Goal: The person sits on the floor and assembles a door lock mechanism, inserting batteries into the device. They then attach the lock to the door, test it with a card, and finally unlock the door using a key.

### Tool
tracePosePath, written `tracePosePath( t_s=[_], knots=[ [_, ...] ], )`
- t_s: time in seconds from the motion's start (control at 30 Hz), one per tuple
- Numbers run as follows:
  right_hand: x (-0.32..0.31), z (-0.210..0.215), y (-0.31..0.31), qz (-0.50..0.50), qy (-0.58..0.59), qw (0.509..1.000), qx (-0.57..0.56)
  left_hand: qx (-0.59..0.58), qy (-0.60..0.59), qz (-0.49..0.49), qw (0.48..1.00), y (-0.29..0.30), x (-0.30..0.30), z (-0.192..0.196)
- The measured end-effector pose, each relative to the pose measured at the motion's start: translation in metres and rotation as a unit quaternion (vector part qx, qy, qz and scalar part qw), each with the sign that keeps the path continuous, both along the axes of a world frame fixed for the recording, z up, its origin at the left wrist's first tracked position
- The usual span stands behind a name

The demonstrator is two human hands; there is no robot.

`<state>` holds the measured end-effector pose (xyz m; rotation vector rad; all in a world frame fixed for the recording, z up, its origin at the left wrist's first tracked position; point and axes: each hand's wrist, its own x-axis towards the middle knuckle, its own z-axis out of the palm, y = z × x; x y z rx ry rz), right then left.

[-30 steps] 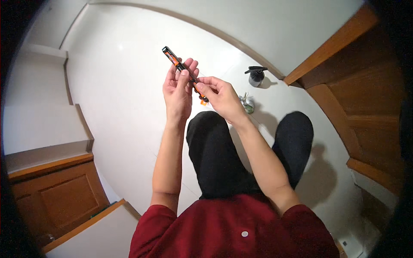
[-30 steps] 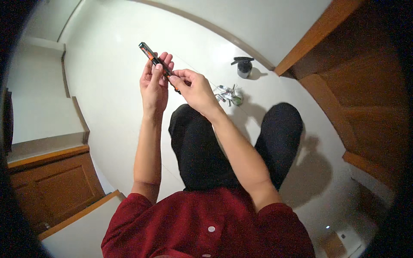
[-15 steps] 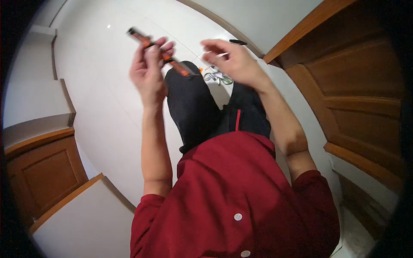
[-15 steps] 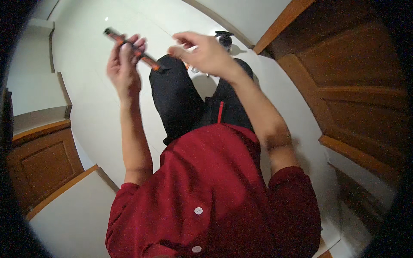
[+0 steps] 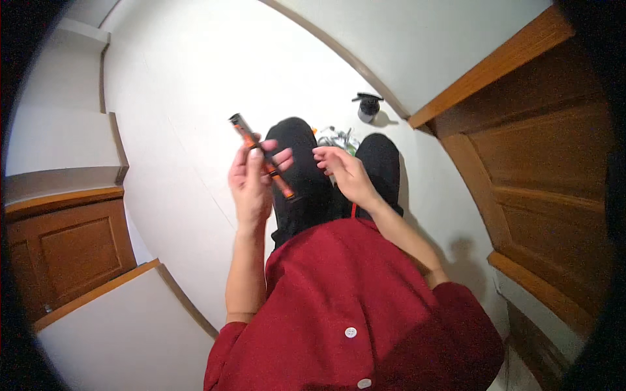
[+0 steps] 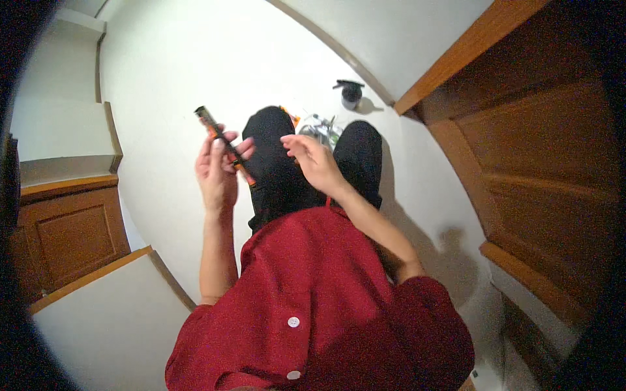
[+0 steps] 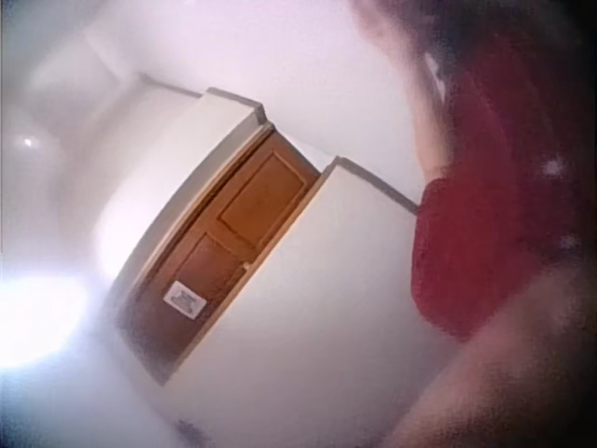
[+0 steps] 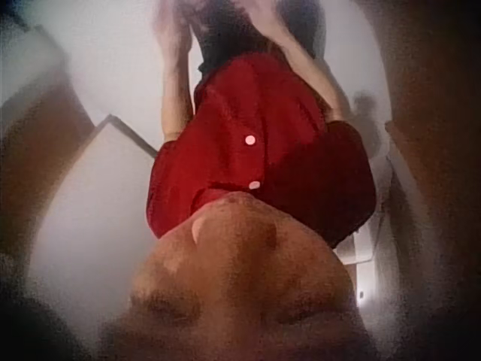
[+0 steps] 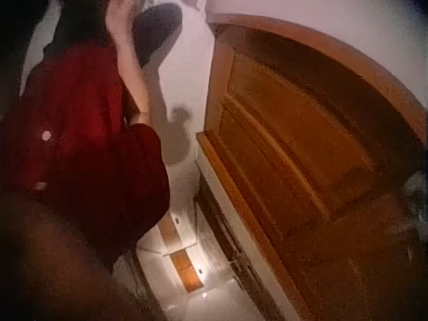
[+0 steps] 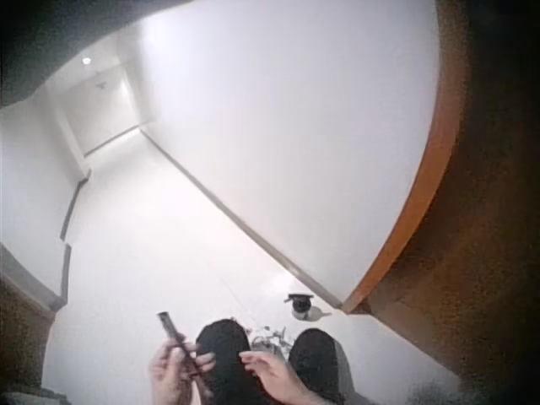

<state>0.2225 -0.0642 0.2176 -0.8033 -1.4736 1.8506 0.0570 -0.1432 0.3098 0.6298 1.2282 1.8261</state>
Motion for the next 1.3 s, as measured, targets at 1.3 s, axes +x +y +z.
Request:
tracePosePath(
  t_s=[1.3],
  knots=[
    [0.106,0.091,0.129,-0.298,-0.169,0.920,0.190,0.224,0.338,-0.261,0.876,0.254,0.136,0.074]
  ],
)
